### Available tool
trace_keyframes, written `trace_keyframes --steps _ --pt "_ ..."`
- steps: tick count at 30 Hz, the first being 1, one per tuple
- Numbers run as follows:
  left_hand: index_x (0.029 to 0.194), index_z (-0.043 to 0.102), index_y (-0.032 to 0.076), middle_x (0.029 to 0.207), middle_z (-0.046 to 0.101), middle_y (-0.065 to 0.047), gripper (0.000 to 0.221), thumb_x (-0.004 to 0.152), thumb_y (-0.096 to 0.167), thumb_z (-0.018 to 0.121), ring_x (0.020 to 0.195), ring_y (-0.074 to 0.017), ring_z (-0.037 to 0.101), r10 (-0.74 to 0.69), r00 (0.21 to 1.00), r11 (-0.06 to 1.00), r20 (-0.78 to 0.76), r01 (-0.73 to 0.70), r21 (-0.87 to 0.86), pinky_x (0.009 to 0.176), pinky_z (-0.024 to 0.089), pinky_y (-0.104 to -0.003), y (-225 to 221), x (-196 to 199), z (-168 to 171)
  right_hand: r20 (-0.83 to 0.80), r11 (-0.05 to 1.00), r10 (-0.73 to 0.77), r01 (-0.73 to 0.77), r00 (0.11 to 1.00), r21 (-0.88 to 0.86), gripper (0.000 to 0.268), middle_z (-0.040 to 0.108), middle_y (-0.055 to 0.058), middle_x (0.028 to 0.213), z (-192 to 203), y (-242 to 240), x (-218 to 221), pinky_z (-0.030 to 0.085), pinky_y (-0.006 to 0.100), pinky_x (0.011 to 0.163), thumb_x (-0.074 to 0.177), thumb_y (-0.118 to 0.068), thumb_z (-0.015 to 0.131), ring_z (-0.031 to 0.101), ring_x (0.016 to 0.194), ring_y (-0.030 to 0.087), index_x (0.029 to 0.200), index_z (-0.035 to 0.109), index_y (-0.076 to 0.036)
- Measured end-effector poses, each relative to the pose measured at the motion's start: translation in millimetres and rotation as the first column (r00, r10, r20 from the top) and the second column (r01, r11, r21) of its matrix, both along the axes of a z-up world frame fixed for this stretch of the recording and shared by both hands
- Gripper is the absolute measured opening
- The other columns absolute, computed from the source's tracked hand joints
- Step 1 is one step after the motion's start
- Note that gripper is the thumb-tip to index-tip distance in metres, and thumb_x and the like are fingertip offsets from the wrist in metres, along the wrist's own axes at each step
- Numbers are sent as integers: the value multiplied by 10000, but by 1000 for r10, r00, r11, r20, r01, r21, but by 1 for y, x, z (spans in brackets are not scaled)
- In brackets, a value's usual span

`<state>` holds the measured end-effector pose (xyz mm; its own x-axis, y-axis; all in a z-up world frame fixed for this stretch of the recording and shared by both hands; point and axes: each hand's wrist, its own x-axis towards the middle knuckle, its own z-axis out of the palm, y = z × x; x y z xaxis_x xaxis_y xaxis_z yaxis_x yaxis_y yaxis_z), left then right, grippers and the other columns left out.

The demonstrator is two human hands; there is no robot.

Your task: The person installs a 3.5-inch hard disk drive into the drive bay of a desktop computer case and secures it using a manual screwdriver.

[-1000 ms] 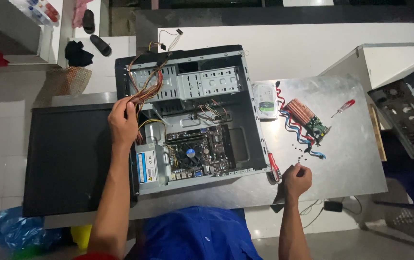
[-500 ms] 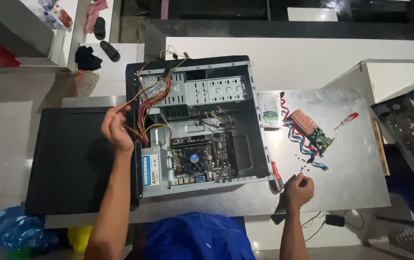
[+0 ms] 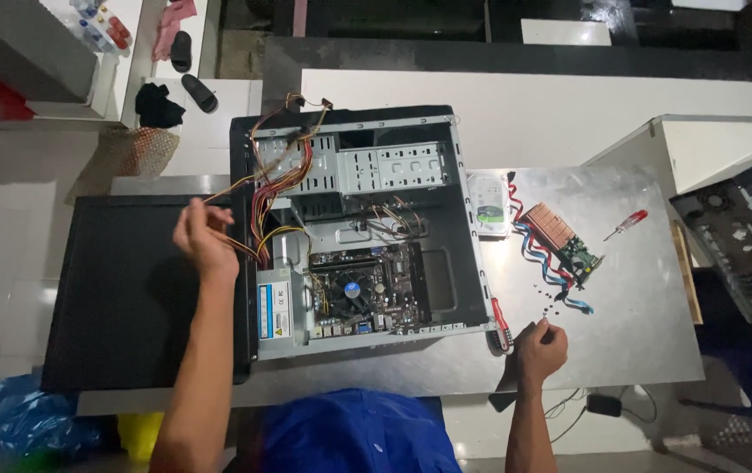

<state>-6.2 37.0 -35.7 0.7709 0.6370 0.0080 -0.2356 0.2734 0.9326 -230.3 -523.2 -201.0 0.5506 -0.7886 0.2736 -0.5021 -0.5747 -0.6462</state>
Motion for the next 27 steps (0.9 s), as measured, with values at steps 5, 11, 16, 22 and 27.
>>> trace_keyframes --steps 5,11,16,22,27 --pt "821 638 93 668 641 -123 316 1059 300 626 495 -142 578 -380 920 925 -101 376 -55 519 426 -196 -18 18 47 -2 1000 -11 11 1000 11 278 679 184 846 8 6 2 541 478 719 1111 -267 668 692 828 401 978 689 -24" --pt "1135 670 30 712 708 -134 360 1083 351 516 363 -53 516 -736 675 677 -53 731 -87 368 332 -136 -37 46 127 -21 1000 -9 9 1000 -1 285 677 172 839 2 2 4 538 471 715 1116 -278 662 690 820 391 970 689 -34" --pt "1207 624 123 655 610 7 306 1127 341 425 427 -39 518 -646 762 762 -45 647 4 519 501 -176 -27 83 149 -13 1000 -10 10 1000 8 299 666 162 816 13 9 6 528 468 702 1119 -299 659 682 802 386 962 684 -46" --pt "1208 629 104 664 502 -10 292 1163 237 373 406 -80 486 -441 870 766 -219 492 414 469 452 -186 -17 89 121 -16 1000 -6 6 1000 31 304 667 185 811 18 10 4 524 475 683 1121 -279 652 679 785 403 952 684 -28" --pt "1236 678 112 701 551 -50 339 1167 178 353 526 -145 508 -417 829 493 -372 550 674 593 450 -296 -17 78 84 -30 1000 17 -17 999 11 296 669 187 821 14 6 3 522 471 684 1115 -267 643 674 792 398 955 691 -22"
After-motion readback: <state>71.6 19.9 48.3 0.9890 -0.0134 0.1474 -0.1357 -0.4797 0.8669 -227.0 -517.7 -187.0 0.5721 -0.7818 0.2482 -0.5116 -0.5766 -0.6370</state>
